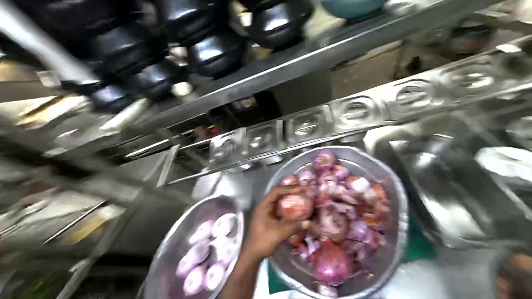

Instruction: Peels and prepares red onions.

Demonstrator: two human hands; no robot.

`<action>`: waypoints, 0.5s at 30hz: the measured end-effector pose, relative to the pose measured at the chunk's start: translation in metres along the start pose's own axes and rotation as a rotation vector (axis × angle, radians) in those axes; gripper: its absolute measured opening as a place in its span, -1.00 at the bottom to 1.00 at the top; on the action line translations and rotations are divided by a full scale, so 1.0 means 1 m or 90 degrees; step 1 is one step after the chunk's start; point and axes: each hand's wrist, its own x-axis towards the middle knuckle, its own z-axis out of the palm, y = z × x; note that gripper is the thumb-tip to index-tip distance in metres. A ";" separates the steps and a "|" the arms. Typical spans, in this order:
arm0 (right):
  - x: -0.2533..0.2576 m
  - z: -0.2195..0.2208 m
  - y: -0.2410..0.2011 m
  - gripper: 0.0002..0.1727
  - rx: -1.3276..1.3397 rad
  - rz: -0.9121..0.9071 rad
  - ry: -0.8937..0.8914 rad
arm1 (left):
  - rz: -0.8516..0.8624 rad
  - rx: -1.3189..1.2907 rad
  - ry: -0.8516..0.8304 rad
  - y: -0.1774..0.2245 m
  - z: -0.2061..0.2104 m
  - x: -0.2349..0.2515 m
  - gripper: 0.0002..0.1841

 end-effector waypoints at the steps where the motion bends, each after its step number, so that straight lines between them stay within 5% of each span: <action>1: -0.004 -0.002 0.007 -0.78 0.000 0.004 0.017 | -0.009 -0.002 -0.011 0.002 0.004 0.001 -0.23; 3: -0.009 -0.004 0.023 -0.63 0.035 -0.011 0.070 | -0.045 -0.038 -0.059 0.005 0.013 0.009 -0.04; 8: -0.026 -0.026 0.031 -0.53 0.121 0.018 0.146 | 0.030 0.103 -0.222 0.032 0.059 0.045 -0.20; 11: -0.048 -0.044 0.035 -0.59 0.134 -0.005 0.218 | 0.120 0.270 -0.445 0.053 0.124 0.050 -0.36; 15: -0.084 -0.068 0.040 -0.69 0.113 0.022 0.262 | 0.067 0.371 -0.693 0.067 0.234 -0.007 -0.39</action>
